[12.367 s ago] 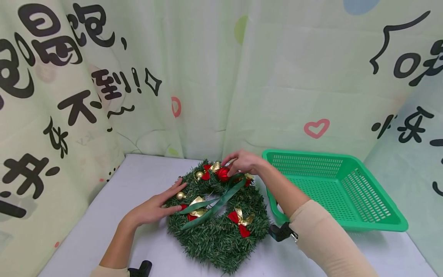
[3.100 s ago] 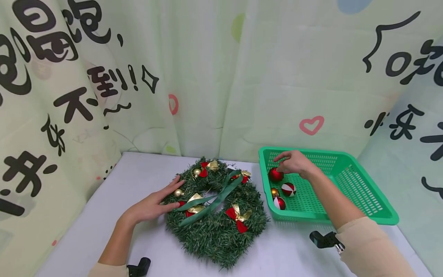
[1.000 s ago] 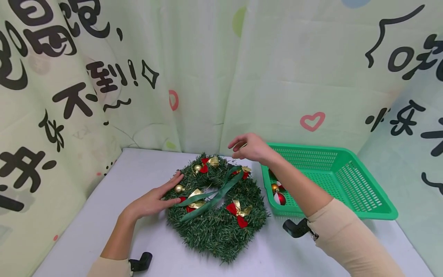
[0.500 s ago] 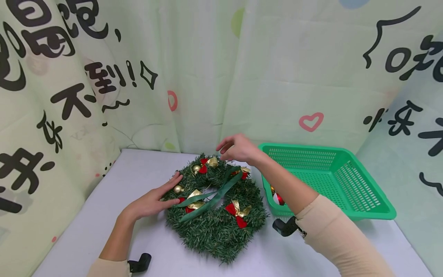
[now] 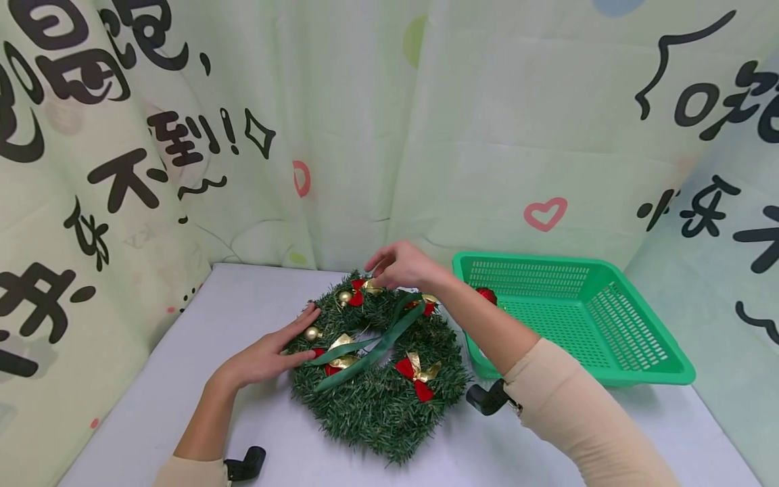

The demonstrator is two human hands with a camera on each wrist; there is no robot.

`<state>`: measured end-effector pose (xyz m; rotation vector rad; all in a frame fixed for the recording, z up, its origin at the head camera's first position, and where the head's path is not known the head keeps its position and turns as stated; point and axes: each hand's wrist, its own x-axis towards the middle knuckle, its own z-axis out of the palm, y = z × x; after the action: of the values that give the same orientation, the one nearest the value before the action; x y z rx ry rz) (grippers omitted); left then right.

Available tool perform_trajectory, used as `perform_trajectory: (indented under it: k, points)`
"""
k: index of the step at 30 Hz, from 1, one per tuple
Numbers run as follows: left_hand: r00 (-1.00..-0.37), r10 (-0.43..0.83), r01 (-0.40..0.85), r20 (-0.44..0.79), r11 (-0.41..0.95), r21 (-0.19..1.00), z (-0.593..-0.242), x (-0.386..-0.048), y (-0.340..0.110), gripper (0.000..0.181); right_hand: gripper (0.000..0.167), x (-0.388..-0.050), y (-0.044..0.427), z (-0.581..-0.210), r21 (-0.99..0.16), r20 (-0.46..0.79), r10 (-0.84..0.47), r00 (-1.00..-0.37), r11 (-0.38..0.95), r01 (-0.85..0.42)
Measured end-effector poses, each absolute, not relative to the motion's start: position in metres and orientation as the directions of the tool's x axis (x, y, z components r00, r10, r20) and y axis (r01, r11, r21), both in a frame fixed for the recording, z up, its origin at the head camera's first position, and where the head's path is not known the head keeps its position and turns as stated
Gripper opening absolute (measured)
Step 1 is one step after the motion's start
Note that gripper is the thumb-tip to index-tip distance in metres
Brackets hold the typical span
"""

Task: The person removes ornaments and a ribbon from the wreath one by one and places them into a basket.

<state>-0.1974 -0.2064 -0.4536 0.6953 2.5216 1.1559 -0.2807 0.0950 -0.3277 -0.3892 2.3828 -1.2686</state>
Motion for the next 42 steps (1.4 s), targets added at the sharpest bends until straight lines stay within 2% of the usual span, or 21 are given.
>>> perform_trajectory:
  k: [6,15,42]
  points:
    - [-0.846,0.530,0.307,-0.050,0.562,0.768,-0.454,-0.197,-0.207,0.080,0.036,-0.281,0.085,-0.330,-0.830,-0.265,-0.449,-0.853,0.556,-0.034]
    - [-0.845,0.533,0.307,-0.049,0.558,0.771,-0.453,-0.198,-0.207,0.079,0.037,-0.284,0.072,-0.334,-0.822,-0.298,-0.468,-0.832,0.569,-0.026]
    - [-0.842,0.536,0.298,-0.064,0.561,0.772,-0.454,-0.199,-0.208,0.080,0.034,-0.290,0.044,-0.351,-0.778,-0.282,-0.513,-0.811,0.616,-0.119]
